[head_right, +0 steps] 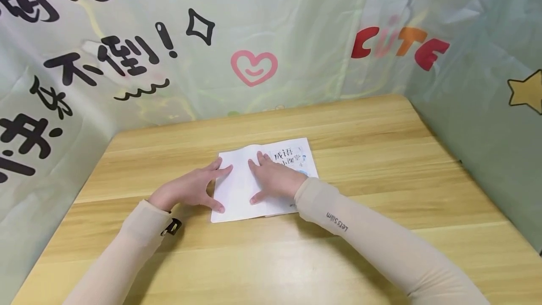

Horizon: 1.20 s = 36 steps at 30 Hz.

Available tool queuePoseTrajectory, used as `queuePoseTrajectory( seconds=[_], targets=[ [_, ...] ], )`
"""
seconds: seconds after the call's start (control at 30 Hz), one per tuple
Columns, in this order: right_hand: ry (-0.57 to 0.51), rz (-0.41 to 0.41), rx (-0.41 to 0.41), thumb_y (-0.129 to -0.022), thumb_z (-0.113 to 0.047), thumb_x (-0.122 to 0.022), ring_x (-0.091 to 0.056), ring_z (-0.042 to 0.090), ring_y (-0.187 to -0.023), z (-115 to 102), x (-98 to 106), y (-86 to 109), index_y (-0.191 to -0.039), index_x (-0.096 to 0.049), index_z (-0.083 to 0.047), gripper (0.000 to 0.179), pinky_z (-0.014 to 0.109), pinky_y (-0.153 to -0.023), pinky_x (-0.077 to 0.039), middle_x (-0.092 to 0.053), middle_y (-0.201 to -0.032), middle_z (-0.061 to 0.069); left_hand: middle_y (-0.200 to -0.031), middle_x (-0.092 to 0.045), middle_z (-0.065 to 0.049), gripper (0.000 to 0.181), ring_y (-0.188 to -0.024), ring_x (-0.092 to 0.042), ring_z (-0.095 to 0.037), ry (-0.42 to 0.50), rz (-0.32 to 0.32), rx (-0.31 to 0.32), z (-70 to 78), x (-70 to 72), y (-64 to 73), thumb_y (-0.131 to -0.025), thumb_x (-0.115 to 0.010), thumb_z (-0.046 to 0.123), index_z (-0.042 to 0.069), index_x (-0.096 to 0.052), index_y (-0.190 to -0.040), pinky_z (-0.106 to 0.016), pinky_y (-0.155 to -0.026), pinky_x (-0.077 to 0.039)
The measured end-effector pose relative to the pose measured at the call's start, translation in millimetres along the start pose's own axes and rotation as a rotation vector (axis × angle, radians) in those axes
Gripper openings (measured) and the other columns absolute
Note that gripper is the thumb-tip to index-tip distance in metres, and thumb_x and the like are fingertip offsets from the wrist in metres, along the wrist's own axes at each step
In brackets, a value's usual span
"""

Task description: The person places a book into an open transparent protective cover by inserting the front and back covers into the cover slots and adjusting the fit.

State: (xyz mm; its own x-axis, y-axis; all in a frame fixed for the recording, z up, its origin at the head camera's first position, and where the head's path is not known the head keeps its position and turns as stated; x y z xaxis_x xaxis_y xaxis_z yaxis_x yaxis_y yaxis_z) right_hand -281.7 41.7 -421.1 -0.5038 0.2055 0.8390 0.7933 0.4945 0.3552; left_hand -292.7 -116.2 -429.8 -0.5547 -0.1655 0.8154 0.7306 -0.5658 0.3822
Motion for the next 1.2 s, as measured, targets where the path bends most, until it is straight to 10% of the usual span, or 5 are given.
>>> queuePoseTrajectory(
  seconds=[0.57, 0.97, 1.2],
  targets=[
    [0.007, -0.032, -0.112, -0.096, -0.040, -0.082, -0.016, 0.051, -0.164, 77, 44, 7.3, -0.170, -0.028, -0.007, 0.097, 0.066, -0.132, -0.018, -0.012, -0.179, 0.025, -0.178, -0.002, -0.028, 0.116, -0.167, -0.013, -0.043, 0.015, -0.012, -0.005, 6.1, 2.3, 2.0, -0.083, -0.095, 0.039, 0.012, -0.026, -0.171, -0.058, -0.133, -0.025],
    [0.042, 0.069, -0.126, -0.091, -0.021, -0.088, -0.062, 0.042, -0.131, 109, 76, 5.5, -0.154, -0.051, 0.008, 0.078, 0.058, -0.115, -0.048, -0.061, -0.149, 0.029, -0.179, -0.001, -0.027, 0.114, -0.168, -0.010, -0.042, 0.027, -0.019, -0.003, 8.0, -0.2, 3.1, -0.083, -0.095, 0.037, 0.011, -0.026, -0.171, -0.058, -0.133, -0.023],
    [0.036, 0.070, -0.122, -0.086, -0.014, -0.092, -0.059, 0.041, -0.137, 108, 80, -2.6, -0.152, -0.056, 0.004, 0.077, 0.057, -0.118, -0.047, -0.061, -0.152, 0.026, -0.179, -0.002, -0.028, 0.114, -0.168, -0.008, -0.042, 0.034, -0.006, -0.010, 8.9, 0.1, 4.8, -0.083, -0.094, 0.036, 0.010, -0.026, -0.171, -0.058, -0.134, -0.023]
  ],
)
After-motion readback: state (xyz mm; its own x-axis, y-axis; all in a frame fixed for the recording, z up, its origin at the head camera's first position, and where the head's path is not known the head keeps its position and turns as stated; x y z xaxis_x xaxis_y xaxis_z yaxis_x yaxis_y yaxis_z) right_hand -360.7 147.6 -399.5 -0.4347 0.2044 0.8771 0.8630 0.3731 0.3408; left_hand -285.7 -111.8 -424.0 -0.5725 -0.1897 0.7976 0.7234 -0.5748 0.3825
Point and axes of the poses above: each hand's wrist, its own y-axis away from the middle knuckle, its own x-axis out of the back of the hand, z = x × y, the point moved 10 cm from there along -y, towards the middle knuckle
